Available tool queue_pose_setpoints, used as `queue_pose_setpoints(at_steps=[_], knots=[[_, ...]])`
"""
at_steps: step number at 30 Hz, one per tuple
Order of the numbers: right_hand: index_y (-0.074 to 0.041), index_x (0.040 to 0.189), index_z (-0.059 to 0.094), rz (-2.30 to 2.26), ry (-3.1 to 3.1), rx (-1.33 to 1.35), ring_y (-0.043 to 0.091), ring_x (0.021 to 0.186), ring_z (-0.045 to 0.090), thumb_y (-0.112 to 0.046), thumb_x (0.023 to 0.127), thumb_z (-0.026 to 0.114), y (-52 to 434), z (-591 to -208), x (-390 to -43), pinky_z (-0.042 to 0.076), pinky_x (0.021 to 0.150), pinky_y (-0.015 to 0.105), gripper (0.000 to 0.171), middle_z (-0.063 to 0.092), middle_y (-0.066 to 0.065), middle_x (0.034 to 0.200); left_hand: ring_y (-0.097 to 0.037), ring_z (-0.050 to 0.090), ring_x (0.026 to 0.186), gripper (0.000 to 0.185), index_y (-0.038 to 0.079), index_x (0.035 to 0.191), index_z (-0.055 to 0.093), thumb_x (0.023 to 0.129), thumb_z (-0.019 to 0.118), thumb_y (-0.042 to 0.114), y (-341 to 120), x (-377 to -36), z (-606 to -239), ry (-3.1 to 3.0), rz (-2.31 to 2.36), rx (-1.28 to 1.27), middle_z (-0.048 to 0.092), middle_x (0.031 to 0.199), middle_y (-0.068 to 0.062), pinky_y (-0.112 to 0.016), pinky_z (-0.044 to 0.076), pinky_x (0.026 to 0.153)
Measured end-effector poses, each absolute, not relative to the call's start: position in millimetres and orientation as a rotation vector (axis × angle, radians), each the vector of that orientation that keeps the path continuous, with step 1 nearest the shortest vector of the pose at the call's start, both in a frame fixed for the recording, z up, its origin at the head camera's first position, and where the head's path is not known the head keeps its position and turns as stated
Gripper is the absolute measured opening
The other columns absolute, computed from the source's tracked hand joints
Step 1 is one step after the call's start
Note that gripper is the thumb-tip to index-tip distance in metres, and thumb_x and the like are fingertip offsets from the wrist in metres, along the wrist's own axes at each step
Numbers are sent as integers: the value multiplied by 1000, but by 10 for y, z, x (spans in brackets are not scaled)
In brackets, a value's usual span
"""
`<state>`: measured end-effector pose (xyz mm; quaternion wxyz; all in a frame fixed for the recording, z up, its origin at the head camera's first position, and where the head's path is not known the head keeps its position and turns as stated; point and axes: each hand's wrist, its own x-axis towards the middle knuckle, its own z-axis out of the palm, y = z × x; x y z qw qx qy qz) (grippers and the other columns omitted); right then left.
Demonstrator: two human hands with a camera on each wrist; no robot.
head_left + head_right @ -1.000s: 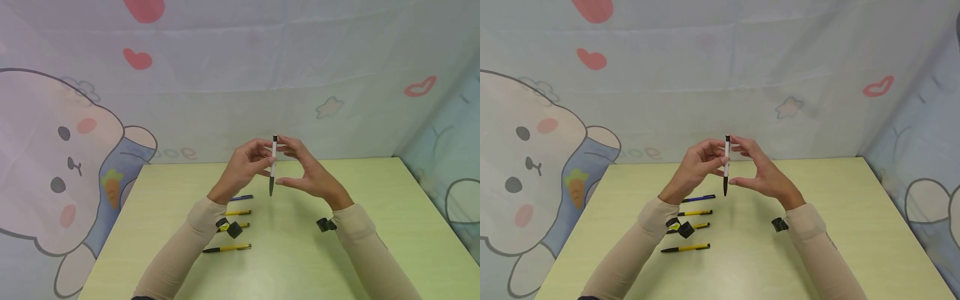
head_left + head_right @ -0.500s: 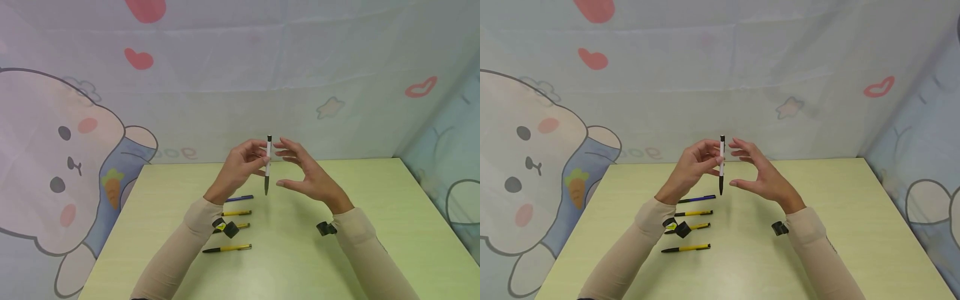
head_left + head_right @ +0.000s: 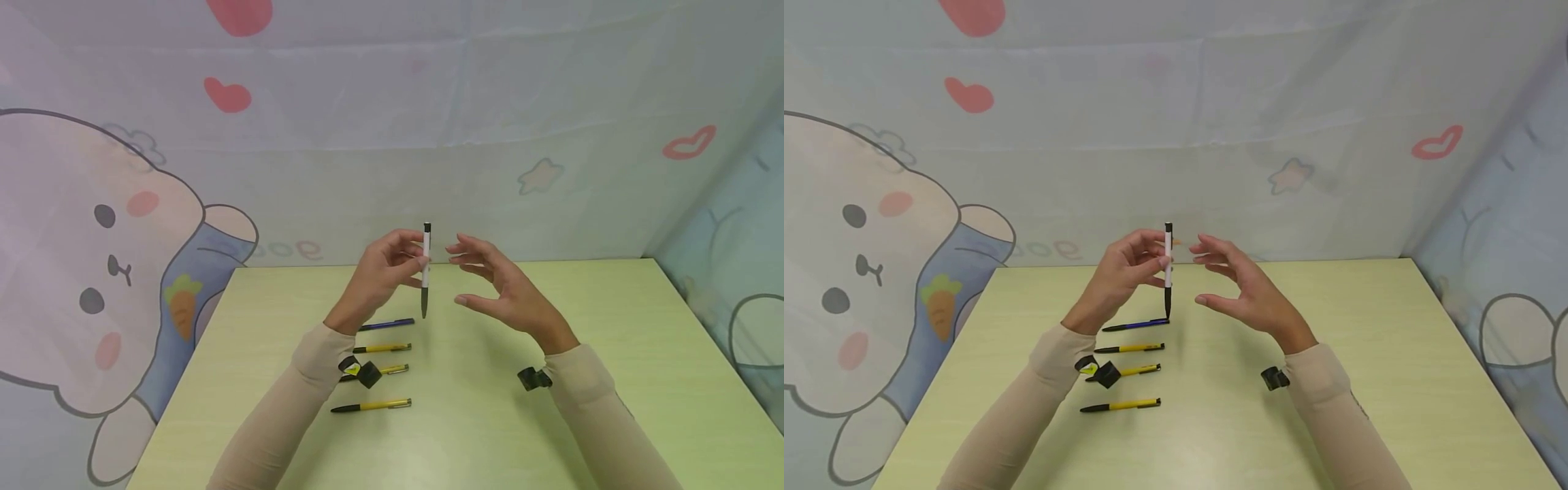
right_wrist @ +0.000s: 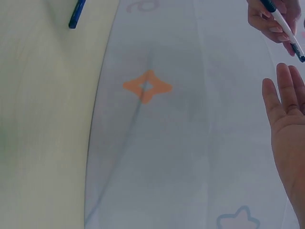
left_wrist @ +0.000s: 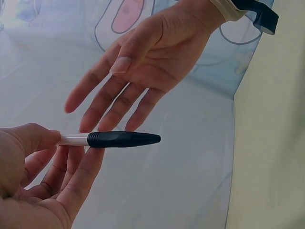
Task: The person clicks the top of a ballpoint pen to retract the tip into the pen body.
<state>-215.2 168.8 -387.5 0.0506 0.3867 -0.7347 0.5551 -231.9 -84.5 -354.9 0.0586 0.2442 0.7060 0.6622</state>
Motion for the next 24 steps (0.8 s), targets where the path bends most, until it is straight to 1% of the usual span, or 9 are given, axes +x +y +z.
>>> queue_pose_setpoints(at_steps=[4, 9, 11, 13, 15, 19, 21, 22, 24], knots=[[-20, 159, 31, 1721, -2218, 1195, 31, 137, 48, 8, 87, 75, 1681, -3891, -2152, 37, 118, 35, 89, 48, 8, 150, -37, 67, 102, 36, 2, 135, 56, 99, 65, 6, -903, -2334, -3563, 2150, 2011, 725, 63, 111, -13, -47, 63, 78], [-15, 157, 35, 1738, -2194, 1209, 30, 136, 49, 12, 87, 72, 1673, -3912, -2139, 37, 118, 36, 85, 49, 9, 149, -33, 67, 101, 35, 5, 134, 58, 100, 65, 7, -989, -2376, -3600, 2160, 2010, 710, 63, 110, -13, -49, 62, 80], [-13, 156, 35, 1745, -2183, 1217, 31, 136, 49, 14, 87, 71, 1673, -3918, -2128, 37, 118, 36, 83, 49, 10, 149, -35, 66, 103, 34, 6, 134, 58, 100, 64, 7, -1024, -2396, -3612, 2165, 2006, 699, 63, 110, -12, -48, 62, 80], [-11, 156, 36, 1750, -2172, 1224, 33, 135, 48, 15, 86, 71, 1673, -3923, -2115, 37, 118, 36, 82, 50, 12, 148, -40, 64, 106, 35, 4, 134, 57, 100, 64, 8, -1062, -2422, -3631, 2169, 2001, 692, 62, 110, -12, -46, 62, 80], [-12, 156, 37, 1756, -2174, 1221, 33, 136, 48, 14, 86, 71, 1676, -3933, -2104, 37, 118, 37, 82, 50, 11, 148, -42, 63, 108, 35, 5, 134, 58, 100, 64, 8, -1102, -2453, -3652, 2174, 1991, 684, 62, 111, -13, -45, 62, 80], [-14, 155, 37, 1761, -2175, 1220, 31, 136, 48, 14, 87, 71, 1684, -3966, -2086, 37, 118, 41, 81, 50, 10, 147, -34, 66, 103, 32, 10, 132, 60, 100, 65, 8, -1179, -2512, -3693, 2213, 1948, 657, 62, 111, -13, -47, 62, 80], [-14, 155, 38, 1770, -2180, 1212, 30, 137, 48, 13, 87, 71, 1691, -3986, -2077, 37, 117, 40, 80, 50, 10, 147, -28, 66, 99, 32, 12, 131, 61, 100, 65, 9, -1216, -2545, -3717, 2234, 1923, 643, 62, 111, -12, -47, 62, 80], [-13, 155, 38, 1772, -2179, 1209, 30, 137, 48, 13, 87, 71, 1695, -3996, -2071, 37, 117, 39, 79, 50, 12, 147, -28, 66, 99, 32, 12, 131, 61, 99, 66, 9, -1233, -2563, -3730, 2242, 1909, 640, 62, 111, -12, -47, 62, 80], [-13, 154, 39, 1782, -2197, 1187, 28, 138, 48, 12, 88, 71, 1707, -4016, -2055, 38, 117, 36, 78, 50, 13, 148, -29, 65, 99, 33, 11, 132, 61, 100, 66, 10, -1267, -2600, -3761, 2257, 1880, 639, 62, 111, -13, -47, 62, 80]])
